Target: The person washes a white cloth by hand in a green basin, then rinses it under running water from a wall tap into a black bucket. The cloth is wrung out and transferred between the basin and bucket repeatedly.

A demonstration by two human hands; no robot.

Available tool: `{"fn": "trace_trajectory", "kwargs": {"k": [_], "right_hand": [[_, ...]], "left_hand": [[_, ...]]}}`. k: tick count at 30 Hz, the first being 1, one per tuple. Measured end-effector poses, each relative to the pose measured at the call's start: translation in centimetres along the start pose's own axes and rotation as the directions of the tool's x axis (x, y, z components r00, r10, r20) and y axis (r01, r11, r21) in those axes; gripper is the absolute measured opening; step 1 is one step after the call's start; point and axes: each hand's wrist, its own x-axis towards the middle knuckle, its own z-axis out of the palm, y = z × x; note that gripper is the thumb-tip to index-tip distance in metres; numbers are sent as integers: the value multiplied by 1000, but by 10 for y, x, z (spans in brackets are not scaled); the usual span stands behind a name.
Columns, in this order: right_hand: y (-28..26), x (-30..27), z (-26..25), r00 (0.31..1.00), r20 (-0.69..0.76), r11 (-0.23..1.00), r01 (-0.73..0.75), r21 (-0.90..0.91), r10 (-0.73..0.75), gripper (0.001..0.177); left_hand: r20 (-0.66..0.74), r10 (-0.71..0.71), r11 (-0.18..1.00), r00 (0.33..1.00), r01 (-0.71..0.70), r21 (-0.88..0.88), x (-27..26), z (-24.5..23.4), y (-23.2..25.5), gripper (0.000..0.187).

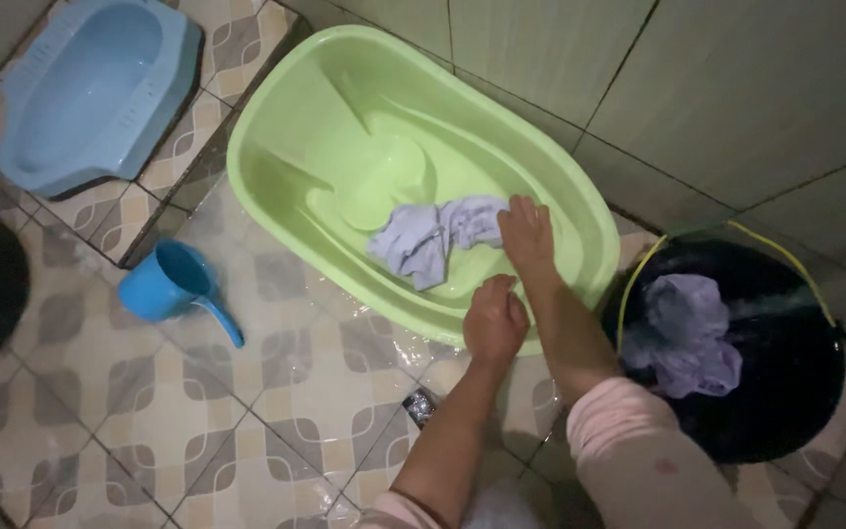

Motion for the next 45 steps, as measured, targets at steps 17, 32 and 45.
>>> {"fn": "trace_trajectory", "kwargs": {"k": [17,32,45], "right_hand": [[56,-235,-373,755,-637,729,522,443,-154,35],[212,-336,-109,869,408,942,-331,63,278,63],[170,-300,27,880,459,968,-211,138,127,95]], "left_hand": [[-178,-69,981,982,34,-190,17,-7,44,89],[555,318,925,769,-381,-3,-41,76,129,82],[904,276,725,327,-688,28,-101,141,57,32]]}}
